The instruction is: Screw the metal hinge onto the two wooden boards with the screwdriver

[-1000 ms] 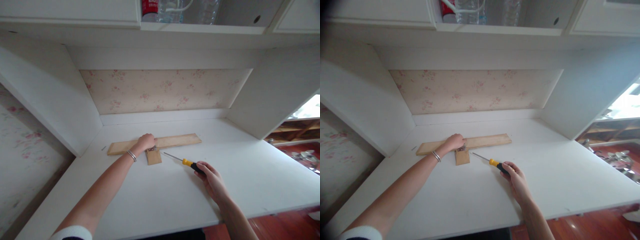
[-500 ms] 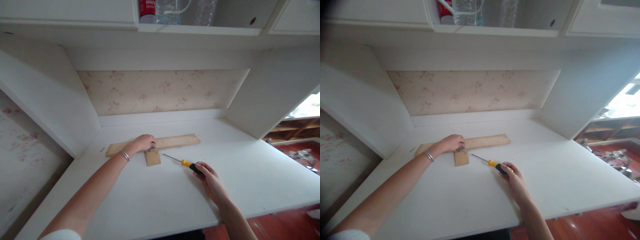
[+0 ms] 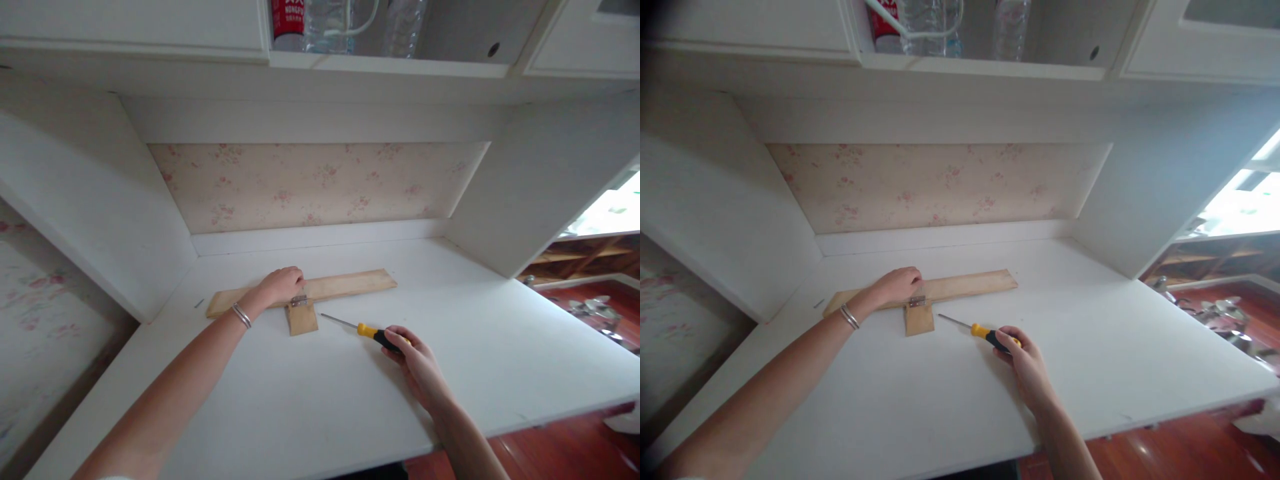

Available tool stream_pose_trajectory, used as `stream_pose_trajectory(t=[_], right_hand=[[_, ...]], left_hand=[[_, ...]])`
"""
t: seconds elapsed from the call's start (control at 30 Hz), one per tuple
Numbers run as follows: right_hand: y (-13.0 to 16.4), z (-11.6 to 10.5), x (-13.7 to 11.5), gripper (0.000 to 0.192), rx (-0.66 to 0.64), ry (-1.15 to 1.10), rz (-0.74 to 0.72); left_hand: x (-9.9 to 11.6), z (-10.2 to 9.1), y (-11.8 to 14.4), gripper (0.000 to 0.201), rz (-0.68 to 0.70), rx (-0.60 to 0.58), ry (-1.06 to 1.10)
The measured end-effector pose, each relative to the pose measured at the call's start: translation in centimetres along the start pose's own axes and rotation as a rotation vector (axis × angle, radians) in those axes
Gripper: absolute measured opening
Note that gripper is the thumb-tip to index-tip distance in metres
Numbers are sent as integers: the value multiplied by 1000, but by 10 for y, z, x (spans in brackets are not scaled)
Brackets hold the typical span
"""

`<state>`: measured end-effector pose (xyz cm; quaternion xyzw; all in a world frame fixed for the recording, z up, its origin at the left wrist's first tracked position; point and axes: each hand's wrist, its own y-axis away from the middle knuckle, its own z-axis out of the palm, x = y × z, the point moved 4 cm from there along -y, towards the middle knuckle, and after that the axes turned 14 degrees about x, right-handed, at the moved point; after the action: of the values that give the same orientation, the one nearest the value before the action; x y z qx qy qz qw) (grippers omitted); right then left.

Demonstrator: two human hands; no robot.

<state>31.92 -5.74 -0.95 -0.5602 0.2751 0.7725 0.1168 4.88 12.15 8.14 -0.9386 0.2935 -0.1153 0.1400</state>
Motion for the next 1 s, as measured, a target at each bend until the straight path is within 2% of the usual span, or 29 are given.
stream_pose_trajectory(t=[0.1,0.2,0.27,0.37,0.5,0.6,0.7,1.0], right_hand=[[0,0,0,25,11,6,10],[-1,-1,0,25,11,5,17],[-2,-1,0,25,15,-2,16],[-2,0,1,26,21,-12,16],[-2,1,0,26,27,-26,12],[-2,0,0,28,44,-23,18],[-2,0,0,27,41,-17,17],[-3,0,1,26,41,-16,8]], left_hand=[[-26,-11,10,30,-61,58,32],[-70,-23,31,30,-162,156,4],[-105,-29,51,31,-244,209,-24],[-158,-36,89,34,-449,298,-110],[-205,-37,139,39,-678,329,-184],[-221,-34,165,41,-760,327,-228],[-224,-32,177,43,-787,304,-228],[-218,-29,181,46,-805,184,-216]])
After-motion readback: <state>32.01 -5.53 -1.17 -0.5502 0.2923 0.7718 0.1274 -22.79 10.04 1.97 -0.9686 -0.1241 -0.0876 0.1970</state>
